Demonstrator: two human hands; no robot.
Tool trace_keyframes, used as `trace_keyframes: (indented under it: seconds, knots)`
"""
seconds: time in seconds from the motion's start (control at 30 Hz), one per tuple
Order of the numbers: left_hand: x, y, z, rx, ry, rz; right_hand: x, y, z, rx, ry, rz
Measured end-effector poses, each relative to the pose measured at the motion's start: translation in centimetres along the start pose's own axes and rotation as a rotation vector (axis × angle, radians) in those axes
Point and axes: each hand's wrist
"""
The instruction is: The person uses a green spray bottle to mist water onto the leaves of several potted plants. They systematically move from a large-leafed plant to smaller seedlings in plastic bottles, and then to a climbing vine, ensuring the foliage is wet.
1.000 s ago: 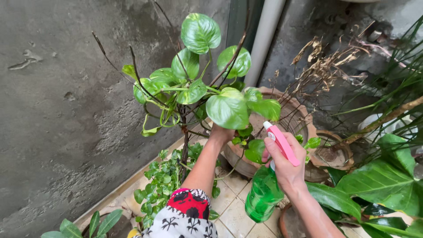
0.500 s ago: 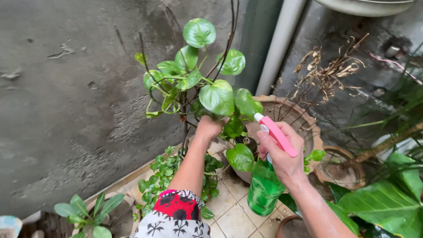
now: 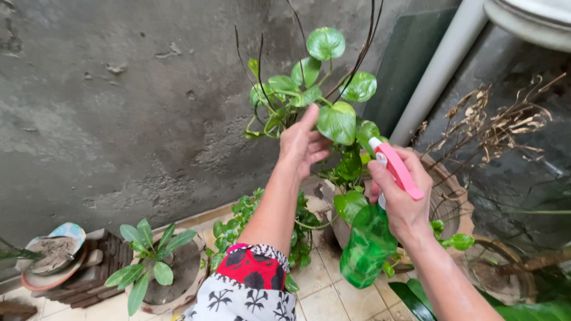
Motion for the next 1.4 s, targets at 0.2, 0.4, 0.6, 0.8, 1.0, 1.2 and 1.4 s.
trace_keyframes:
  seconds: [0.2,0.4,0.6,0.8,1.0,1.2,1.4]
  knots:
    - [-0.7,0.5,1.9,-0.069,-0.109,-0.109,-1.8,0.4,0.4,-0.079,0.045,-0.041]
    - [-0.6,1.5,-0.2,-0.251,-0.225,-0.072,0.0,1.1,-0.2,0.082,-0.071,0.020]
    - [0.5,1.4,0.4,-0.201,-0.134,0.204,-0.9,2.0,-0.3,-0.040,-0.121,-0.041]
    - [2.0,-0.7,-0.5,-0.113,-0.022,0.367,-0.2,5.2,-0.2,0.026,-0.055,-0.041]
    - [1.5,-5.2,0.4,-0.058,-0.023,0.299,-0.2,7.7,0.0,0.006,-0.066,0.021]
    - [-1.5,-11.6,3.7,0.177,-0.177,0.195,0.1,11.3,0.5,0.069,-0.103,0.017]
    - [-2.3,-15.6,6.4,0.487,-0.030,0.162,1.4,13.7,0.0,0.084,-0.027,0.027]
Point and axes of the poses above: each hand's wrist, its own z-axis towards the middle knuckle, its own y-axis out of the palm, x = y × z, and after that the axes turned 2 degrees about y, right-handed
